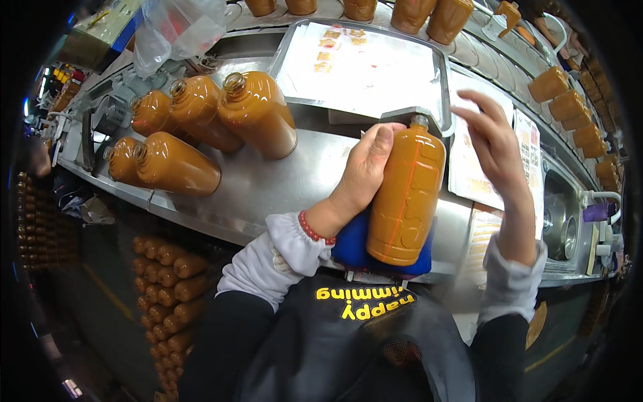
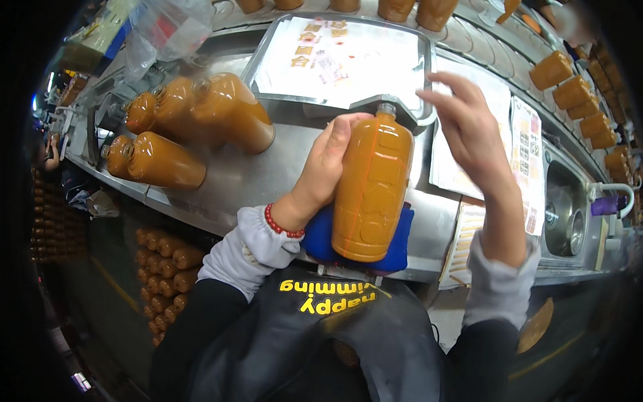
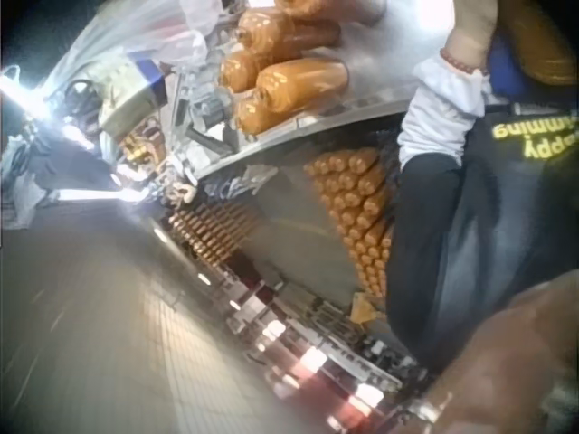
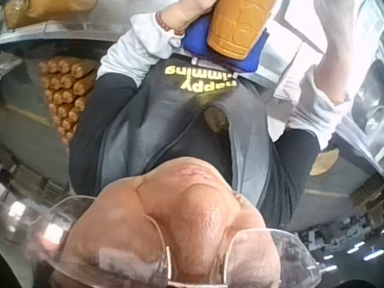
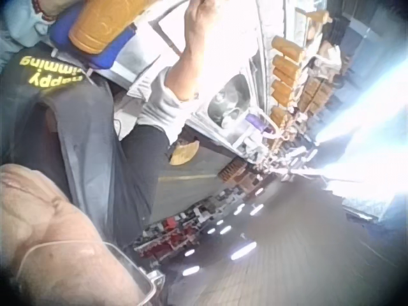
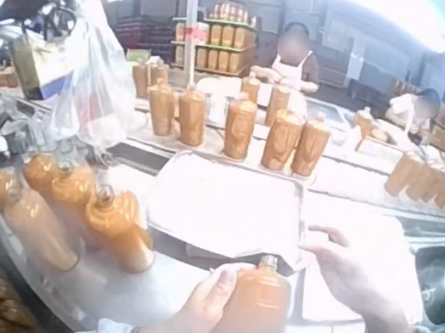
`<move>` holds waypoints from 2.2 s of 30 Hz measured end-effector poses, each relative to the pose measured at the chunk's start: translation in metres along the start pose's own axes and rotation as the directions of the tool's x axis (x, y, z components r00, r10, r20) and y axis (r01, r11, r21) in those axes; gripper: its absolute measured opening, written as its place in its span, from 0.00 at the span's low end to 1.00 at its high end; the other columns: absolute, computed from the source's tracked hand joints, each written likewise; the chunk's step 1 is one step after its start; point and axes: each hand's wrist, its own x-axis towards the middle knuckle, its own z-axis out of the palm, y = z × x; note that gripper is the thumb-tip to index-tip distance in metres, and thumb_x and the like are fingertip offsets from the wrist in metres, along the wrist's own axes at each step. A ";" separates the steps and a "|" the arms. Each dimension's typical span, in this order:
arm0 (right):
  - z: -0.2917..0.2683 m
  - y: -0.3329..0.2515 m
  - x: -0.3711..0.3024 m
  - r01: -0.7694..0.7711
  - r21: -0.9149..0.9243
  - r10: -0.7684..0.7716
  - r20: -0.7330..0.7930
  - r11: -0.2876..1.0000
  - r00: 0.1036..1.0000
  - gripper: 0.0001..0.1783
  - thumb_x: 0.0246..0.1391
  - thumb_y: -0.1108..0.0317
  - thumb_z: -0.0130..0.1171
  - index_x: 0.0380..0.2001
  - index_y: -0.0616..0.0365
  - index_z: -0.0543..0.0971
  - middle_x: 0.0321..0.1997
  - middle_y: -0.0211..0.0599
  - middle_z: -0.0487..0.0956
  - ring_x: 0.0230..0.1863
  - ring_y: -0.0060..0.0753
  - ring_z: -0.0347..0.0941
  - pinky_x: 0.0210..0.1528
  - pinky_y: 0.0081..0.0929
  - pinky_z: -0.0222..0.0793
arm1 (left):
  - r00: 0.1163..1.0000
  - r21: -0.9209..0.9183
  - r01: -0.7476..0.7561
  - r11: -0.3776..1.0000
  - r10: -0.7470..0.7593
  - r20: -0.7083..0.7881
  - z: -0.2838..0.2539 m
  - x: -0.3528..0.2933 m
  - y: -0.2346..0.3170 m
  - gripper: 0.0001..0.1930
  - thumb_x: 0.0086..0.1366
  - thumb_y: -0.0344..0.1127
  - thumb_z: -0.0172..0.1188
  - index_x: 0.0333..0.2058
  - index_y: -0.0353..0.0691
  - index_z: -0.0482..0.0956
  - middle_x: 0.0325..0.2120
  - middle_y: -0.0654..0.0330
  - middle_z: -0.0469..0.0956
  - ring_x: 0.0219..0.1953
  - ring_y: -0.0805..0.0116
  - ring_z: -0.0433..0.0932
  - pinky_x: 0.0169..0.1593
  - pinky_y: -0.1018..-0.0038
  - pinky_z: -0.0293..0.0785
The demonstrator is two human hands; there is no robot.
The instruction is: The person applies labels to amber-colored plastic bottles at a workstation. They peel labels from a sheet, position them on the bottle, and smooth them with a green card. Finished bottles are placed on a nearby pallet.
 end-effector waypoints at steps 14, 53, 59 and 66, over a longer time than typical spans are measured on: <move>0.089 0.107 0.116 -0.044 -0.492 0.182 0.236 0.869 0.954 0.15 0.57 0.76 0.56 0.46 0.54 0.86 0.50 0.40 0.78 0.58 0.43 0.72 0.60 0.36 0.71 | 0.996 -0.007 0.071 0.997 -0.071 0.048 -0.006 -0.005 -0.002 0.30 0.80 0.54 0.38 0.62 0.31 0.65 0.54 0.55 0.76 0.57 0.71 0.74 0.61 0.74 0.68; -0.010 -0.020 0.038 -0.105 0.802 0.182 -0.005 0.587 0.983 0.08 0.65 0.68 0.61 0.37 0.63 0.80 0.51 0.35 0.76 0.46 0.21 0.72 0.48 0.20 0.69 | 0.961 0.561 -0.240 0.792 0.274 0.024 0.005 0.036 0.071 0.17 0.72 0.40 0.58 0.53 0.35 0.77 0.47 0.59 0.76 0.46 0.78 0.73 0.51 0.79 0.70; -0.013 -0.045 0.011 -0.103 0.795 0.207 -0.029 0.598 0.978 0.09 0.67 0.65 0.60 0.35 0.59 0.77 0.55 0.36 0.75 0.47 0.18 0.70 0.48 0.18 0.67 | 0.975 -0.133 -0.066 0.989 0.093 0.204 0.020 0.012 0.089 0.13 0.72 0.37 0.54 0.47 0.35 0.79 0.40 0.58 0.81 0.50 0.75 0.76 0.58 0.74 0.68; -0.005 -0.057 -0.009 -0.099 0.823 0.200 -0.018 0.560 0.980 0.09 0.66 0.67 0.60 0.33 0.61 0.79 0.54 0.38 0.75 0.52 0.24 0.71 0.55 0.24 0.67 | 0.961 0.301 -0.262 0.917 0.220 0.165 0.019 0.007 0.079 0.11 0.72 0.37 0.58 0.47 0.37 0.75 0.42 0.62 0.78 0.47 0.77 0.75 0.52 0.78 0.71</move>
